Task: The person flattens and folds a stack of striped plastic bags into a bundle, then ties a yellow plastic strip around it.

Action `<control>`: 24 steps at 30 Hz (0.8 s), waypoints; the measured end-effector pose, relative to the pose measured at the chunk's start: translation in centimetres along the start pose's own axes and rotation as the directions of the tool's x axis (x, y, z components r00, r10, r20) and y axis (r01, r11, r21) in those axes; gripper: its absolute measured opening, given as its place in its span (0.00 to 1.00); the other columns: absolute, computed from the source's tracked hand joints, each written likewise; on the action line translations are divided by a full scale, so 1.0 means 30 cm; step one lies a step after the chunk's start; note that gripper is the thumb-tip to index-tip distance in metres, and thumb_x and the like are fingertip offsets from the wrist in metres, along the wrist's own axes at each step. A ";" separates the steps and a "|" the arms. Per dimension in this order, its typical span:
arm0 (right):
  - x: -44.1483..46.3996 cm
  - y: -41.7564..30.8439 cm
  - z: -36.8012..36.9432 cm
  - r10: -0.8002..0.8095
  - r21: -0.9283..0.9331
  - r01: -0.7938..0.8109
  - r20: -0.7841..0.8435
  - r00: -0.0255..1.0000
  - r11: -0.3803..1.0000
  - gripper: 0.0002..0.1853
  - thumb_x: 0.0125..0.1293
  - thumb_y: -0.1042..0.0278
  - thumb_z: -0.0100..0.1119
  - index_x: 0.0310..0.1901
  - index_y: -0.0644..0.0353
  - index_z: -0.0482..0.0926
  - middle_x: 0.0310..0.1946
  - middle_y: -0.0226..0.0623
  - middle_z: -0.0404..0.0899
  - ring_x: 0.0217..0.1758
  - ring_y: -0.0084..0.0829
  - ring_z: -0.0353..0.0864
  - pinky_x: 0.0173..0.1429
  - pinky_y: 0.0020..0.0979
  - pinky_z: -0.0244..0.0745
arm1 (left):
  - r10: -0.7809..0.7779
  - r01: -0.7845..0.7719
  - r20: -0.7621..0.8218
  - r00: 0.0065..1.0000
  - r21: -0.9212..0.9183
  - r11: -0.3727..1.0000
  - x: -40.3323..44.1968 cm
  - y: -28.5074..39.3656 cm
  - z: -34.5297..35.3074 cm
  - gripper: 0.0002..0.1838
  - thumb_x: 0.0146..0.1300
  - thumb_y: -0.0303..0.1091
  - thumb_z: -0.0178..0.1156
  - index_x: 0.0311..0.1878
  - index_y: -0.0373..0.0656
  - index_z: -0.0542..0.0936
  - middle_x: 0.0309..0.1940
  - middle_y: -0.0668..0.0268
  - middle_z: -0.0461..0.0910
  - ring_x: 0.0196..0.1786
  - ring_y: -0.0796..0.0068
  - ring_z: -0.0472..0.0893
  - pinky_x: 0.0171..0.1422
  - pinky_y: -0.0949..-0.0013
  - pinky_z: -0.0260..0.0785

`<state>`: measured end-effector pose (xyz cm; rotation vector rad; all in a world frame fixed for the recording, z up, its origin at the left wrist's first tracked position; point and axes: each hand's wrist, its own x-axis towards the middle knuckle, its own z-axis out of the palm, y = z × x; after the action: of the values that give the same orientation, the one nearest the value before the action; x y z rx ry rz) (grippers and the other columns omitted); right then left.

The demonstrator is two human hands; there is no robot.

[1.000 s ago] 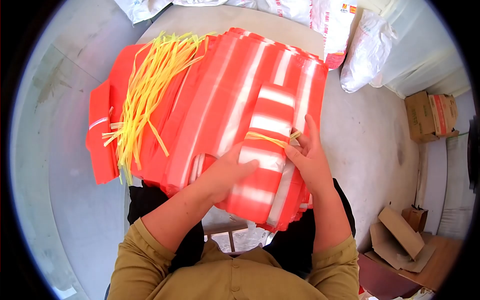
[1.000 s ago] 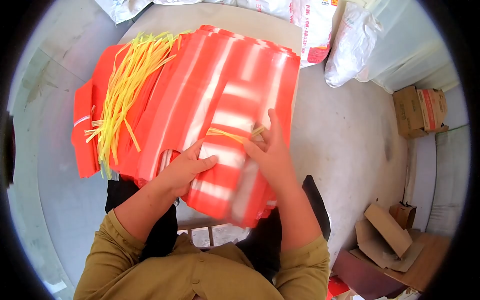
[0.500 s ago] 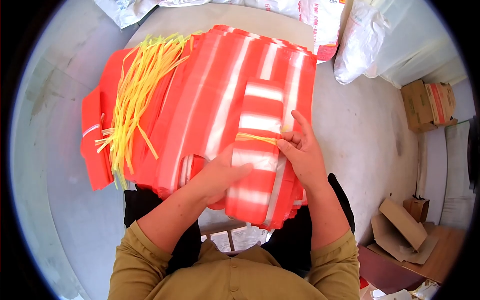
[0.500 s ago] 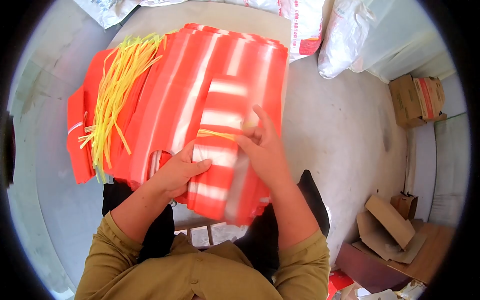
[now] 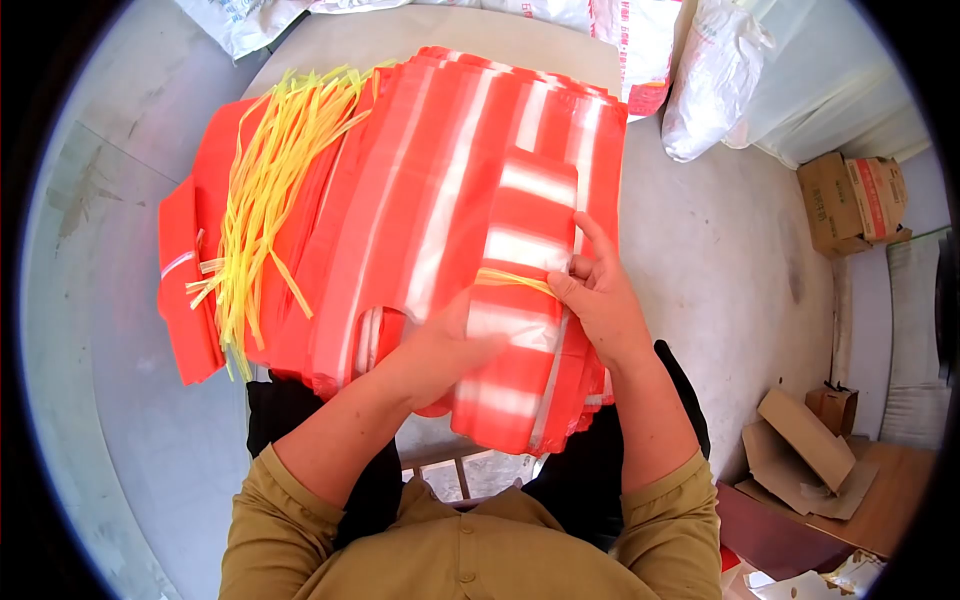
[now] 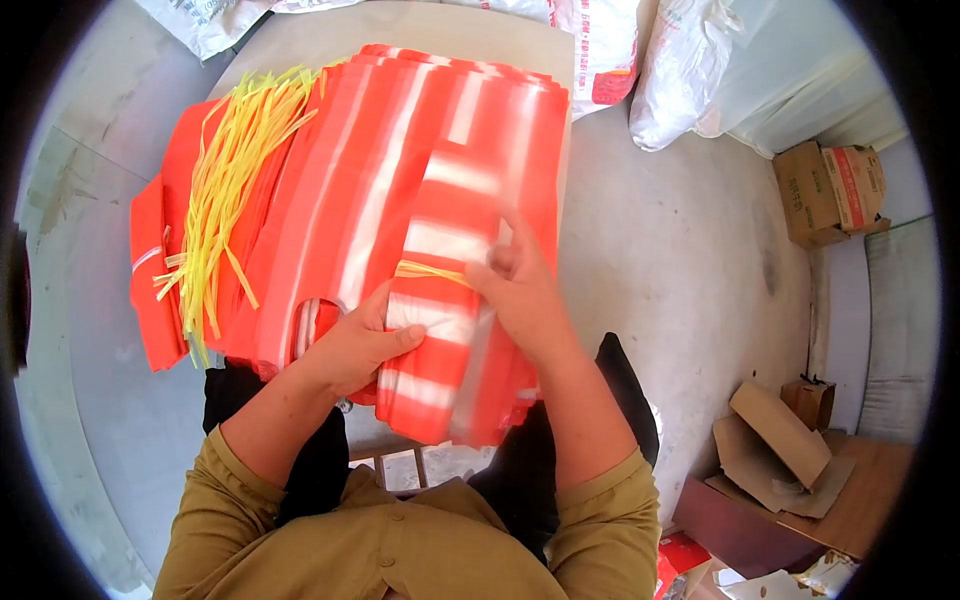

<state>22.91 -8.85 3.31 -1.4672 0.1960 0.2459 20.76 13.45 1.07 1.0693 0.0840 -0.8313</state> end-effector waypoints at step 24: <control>0.019 0.026 -0.021 -0.355 -0.798 0.581 0.503 0.788 0.161 0.29 0.71 0.61 0.68 0.73 0.51 0.78 0.82 0.40 0.67 0.88 0.52 0.57 0.88 0.58 0.53 | 0.007 -0.007 0.005 1.000 0.051 0.999 0.009 -0.047 -0.007 0.38 0.74 0.22 0.65 0.83 0.37 0.61 0.72 0.61 0.75 0.71 0.74 0.76 0.74 0.64 0.74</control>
<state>23.25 -9.38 2.35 -2.5932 -0.7635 -0.0705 20.11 13.15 -0.22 1.1146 0.0550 -0.8334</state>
